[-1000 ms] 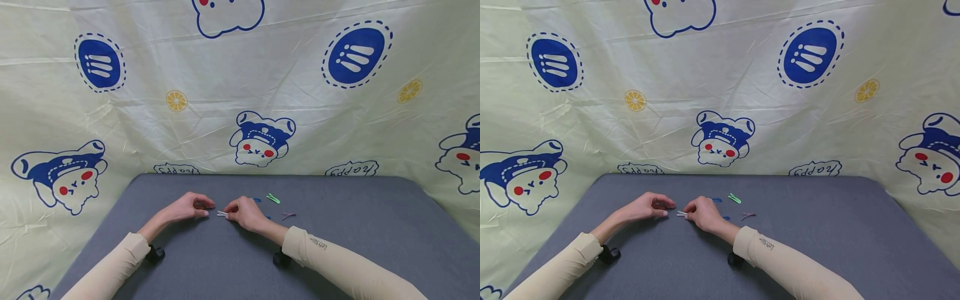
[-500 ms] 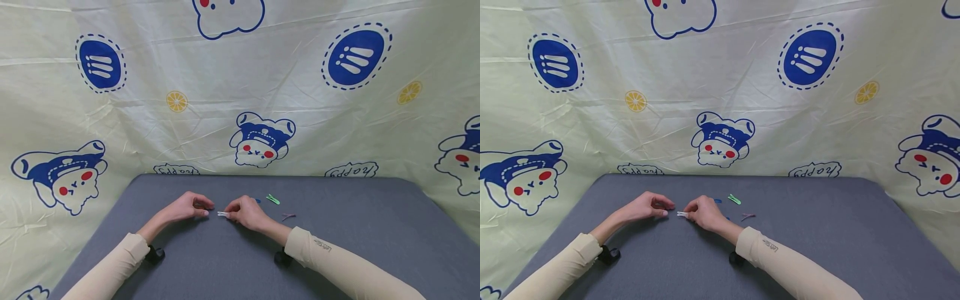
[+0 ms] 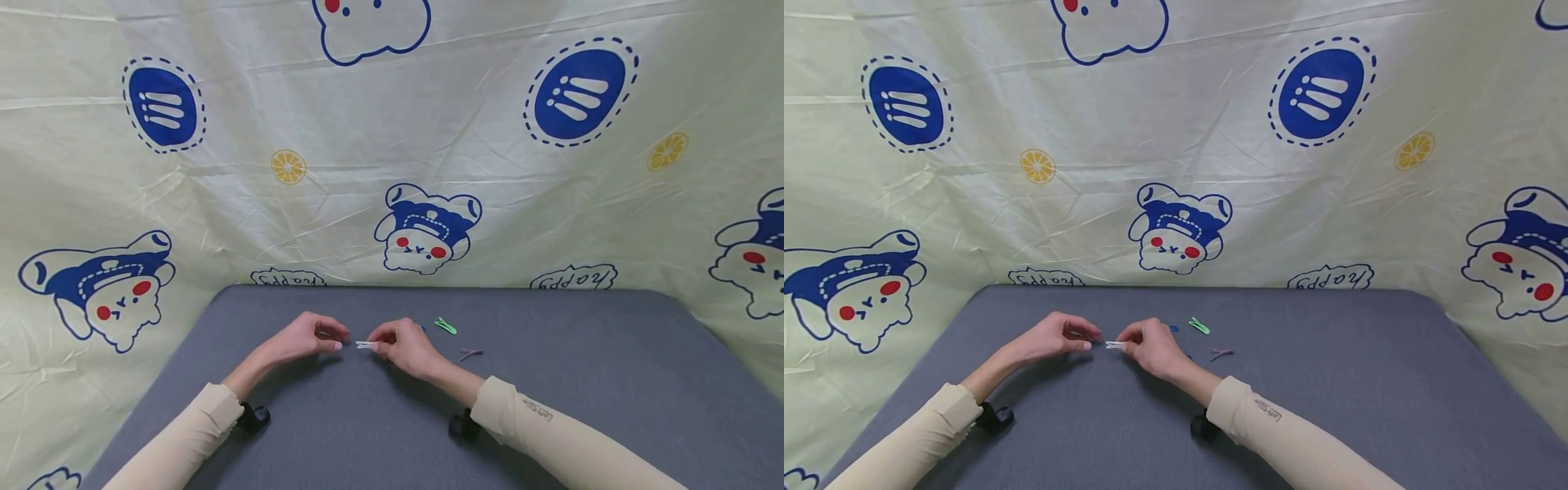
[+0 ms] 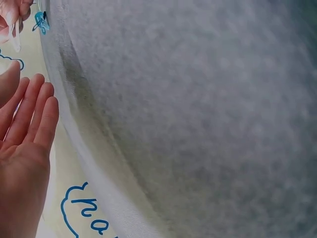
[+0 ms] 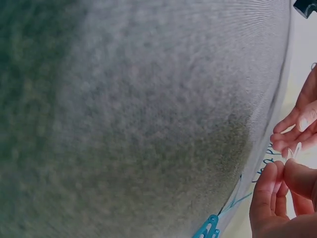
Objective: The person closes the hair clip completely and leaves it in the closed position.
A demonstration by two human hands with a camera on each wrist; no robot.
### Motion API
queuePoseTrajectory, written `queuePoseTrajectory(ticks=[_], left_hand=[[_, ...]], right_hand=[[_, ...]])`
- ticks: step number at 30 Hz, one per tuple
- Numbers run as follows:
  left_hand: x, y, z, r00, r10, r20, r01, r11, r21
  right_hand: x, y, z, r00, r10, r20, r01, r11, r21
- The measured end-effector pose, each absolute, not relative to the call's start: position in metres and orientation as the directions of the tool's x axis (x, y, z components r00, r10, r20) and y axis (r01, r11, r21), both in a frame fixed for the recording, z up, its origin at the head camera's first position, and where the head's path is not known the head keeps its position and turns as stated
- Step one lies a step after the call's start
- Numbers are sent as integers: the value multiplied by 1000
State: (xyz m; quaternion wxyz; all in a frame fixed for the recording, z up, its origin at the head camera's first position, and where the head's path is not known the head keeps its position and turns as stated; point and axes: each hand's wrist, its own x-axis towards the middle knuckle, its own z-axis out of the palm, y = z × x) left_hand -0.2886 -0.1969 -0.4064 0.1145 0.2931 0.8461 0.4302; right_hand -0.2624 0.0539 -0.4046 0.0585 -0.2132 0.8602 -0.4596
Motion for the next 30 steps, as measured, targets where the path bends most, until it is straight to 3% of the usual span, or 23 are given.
queuePoseTrajectory(ticks=[17, 30], left_hand=[[-276, -181, -402, -848, 514, 129, 400, 461, 792], [-261, -162, -396, -842, 512, 170, 428, 442, 788]], right_hand=[[-249, 68, -393, -929, -347, 130, -284, 442, -851], [-232, 82, -389, -944, -277, 182, -290, 426, -857]])
